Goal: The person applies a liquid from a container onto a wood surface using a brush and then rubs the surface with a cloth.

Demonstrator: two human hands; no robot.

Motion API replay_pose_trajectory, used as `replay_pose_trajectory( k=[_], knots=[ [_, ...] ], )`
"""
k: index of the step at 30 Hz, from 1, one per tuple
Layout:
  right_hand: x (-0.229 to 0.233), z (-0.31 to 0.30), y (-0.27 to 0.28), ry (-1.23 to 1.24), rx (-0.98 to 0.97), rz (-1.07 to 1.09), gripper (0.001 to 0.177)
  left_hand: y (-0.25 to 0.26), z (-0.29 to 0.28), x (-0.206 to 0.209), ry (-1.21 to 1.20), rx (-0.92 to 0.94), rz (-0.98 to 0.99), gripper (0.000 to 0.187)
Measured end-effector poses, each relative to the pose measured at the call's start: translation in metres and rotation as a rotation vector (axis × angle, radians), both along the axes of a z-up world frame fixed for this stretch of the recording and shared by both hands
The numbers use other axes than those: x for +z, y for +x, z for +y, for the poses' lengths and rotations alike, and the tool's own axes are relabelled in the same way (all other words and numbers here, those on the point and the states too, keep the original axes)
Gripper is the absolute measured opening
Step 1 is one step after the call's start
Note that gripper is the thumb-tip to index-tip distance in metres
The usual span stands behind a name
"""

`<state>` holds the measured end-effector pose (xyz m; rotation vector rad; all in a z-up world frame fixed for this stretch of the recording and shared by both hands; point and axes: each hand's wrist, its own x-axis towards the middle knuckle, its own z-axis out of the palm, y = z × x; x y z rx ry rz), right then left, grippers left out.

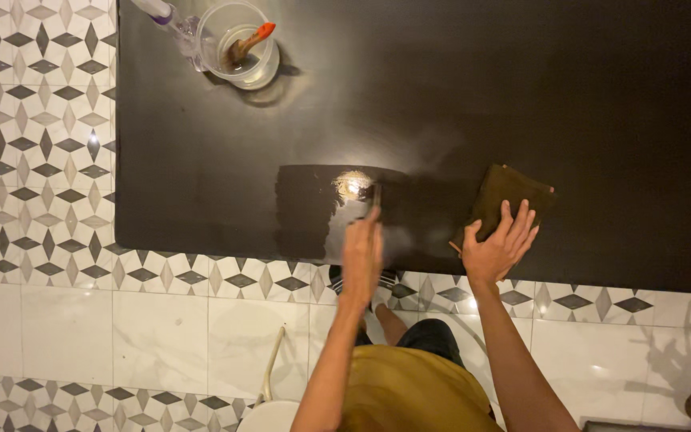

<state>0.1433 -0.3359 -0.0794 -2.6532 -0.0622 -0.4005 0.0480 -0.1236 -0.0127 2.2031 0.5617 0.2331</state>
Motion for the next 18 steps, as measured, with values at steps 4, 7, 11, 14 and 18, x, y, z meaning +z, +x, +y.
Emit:
replay_pose_trajectory(
  k=[4,7,11,14,18],
  knots=[
    [-0.001,-0.002,0.000,-0.012,0.006,-0.012,0.059,-0.012,0.027,-0.004,0.052,0.157,-0.109,0.036],
    [-0.001,-0.002,0.001,-0.014,0.010,-0.004,0.059,-0.016,0.025,-0.005,0.110,0.102,-0.174,0.037],
    [0.001,-0.003,-0.001,0.005,0.013,0.007,0.059,-0.008,-0.016,-0.005,0.077,-0.024,-0.163,0.038],
    [-0.002,-0.004,-0.001,0.000,0.022,-0.004,0.059,-0.012,-0.035,-0.006,0.063,-0.108,-0.220,0.038],
    [-0.004,-0.007,0.000,0.007,0.035,-0.006,0.060,-0.015,-0.025,-0.014,-0.071,-0.034,0.054,0.035]
  ],
)
